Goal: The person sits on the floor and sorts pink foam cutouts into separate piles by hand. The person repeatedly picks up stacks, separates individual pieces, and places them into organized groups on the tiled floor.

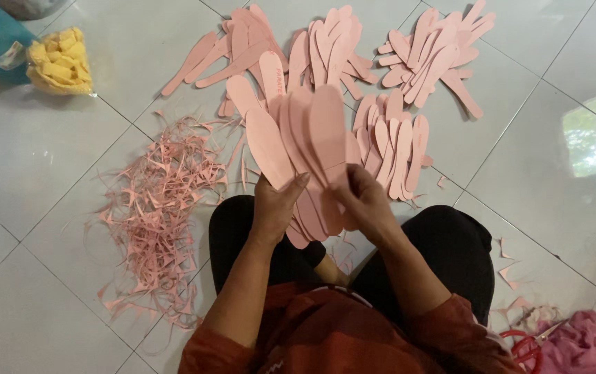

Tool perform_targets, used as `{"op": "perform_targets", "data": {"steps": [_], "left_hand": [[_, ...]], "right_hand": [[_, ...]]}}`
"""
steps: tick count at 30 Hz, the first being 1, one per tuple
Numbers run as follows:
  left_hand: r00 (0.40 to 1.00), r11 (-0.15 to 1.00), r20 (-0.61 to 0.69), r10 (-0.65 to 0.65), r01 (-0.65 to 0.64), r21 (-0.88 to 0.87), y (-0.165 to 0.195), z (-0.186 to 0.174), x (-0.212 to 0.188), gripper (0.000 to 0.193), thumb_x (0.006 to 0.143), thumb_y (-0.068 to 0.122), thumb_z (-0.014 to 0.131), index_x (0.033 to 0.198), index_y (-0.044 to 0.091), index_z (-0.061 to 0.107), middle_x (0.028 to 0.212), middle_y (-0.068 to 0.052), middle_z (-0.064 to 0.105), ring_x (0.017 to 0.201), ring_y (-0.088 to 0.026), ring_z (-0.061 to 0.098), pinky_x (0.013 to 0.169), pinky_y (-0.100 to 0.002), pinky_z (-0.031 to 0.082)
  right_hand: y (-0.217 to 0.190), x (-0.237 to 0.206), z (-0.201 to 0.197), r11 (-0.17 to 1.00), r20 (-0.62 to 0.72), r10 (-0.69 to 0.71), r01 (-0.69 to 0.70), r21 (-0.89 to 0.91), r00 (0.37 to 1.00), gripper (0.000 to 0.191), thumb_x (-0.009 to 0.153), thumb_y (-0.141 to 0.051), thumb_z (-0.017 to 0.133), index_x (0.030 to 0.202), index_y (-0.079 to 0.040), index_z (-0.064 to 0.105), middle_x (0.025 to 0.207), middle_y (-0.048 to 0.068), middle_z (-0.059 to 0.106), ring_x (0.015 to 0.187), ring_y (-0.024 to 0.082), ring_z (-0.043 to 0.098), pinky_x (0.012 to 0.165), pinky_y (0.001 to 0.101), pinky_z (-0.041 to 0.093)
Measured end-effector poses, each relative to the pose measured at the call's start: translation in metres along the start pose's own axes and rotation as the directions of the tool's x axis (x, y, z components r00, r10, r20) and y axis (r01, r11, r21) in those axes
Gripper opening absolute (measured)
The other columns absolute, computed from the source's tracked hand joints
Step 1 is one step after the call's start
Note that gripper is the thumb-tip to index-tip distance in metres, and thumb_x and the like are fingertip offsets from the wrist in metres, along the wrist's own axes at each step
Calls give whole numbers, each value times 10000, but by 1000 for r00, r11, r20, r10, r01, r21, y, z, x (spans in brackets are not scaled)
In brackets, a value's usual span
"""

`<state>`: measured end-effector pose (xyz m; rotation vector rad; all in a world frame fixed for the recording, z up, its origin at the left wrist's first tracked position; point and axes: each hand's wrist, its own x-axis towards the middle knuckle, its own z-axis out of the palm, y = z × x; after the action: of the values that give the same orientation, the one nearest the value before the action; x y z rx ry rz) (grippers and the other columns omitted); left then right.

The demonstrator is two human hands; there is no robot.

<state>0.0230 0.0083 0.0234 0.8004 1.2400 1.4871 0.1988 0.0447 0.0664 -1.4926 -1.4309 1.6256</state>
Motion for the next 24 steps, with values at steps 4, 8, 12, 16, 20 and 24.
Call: {"op": "perform_targets", "data": {"steps": [4, 8, 12, 16, 20, 24], "left_hand": [[997, 995, -35, -75, 73, -75, -7, 1, 3, 430, 899, 79, 756, 1269, -50, 579, 1153, -111, 713, 1028, -170, 701, 910, -306, 573], [995, 993, 20, -100, 101, -65, -14, -13, 4, 413, 897, 4, 688, 1289, -61, 573, 1145, -124, 691, 1002, -182, 677, 881, -318, 563], [985, 985, 59, -162, 165, -49, -8, -27, 6, 475, 863, -19, 683, 1311, -20, 525, 1156, -106, 682, 1024, -177, 685, 894, -318, 570], [994, 995, 58, -90, 93, -45, 10, -30, 9, 467, 879, 6, 713, 1312, -42, 544, 1176, -119, 701, 1035, -181, 698, 910, -318, 585], [992, 980, -50, -118, 124, 154, 30, -30, 6, 450, 864, 38, 763, 1271, -34, 586, 1137, -125, 724, 999, -186, 712, 870, -325, 589], [972, 977, -233, -14, 63, 204, 46, -44, 9, 408, 872, 54, 756, 1245, -31, 615, 1122, -124, 741, 995, -195, 737, 881, -315, 597]], "right_hand": [[10, 7, 15, 993, 30, -115, 116, -14, 993, 434, 870, -177, 796, 1204, 32, 613, 940, 118, 715, 775, 191, 671, 662, 354, 557], [21, 15, 8, 995, -55, -76, 80, 66, 996, 328, 898, -148, 769, 1143, 26, 640, 860, 121, 712, 672, 164, 658, 569, 326, 536], [21, 18, -8, 952, -49, -284, 288, 106, 958, 251, 898, -85, 729, 1117, 7, 649, 902, 72, 727, 710, 85, 663, 604, 251, 554], [15, 18, -2, 988, -17, 7, -4, 154, 1000, 241, 900, -81, 704, 1098, 25, 616, 741, 137, 644, 490, 226, 511, 424, 384, 391], [20, 20, 22, 977, -4, -80, 79, 196, 997, 257, 913, -86, 728, 1116, 9, 604, 854, 84, 681, 698, 167, 623, 620, 344, 517], [36, 43, 15, 994, -31, -104, 103, -38, 994, 273, 875, -139, 721, 1093, -23, 603, 858, 79, 719, 744, 153, 696, 681, 326, 579]]}}
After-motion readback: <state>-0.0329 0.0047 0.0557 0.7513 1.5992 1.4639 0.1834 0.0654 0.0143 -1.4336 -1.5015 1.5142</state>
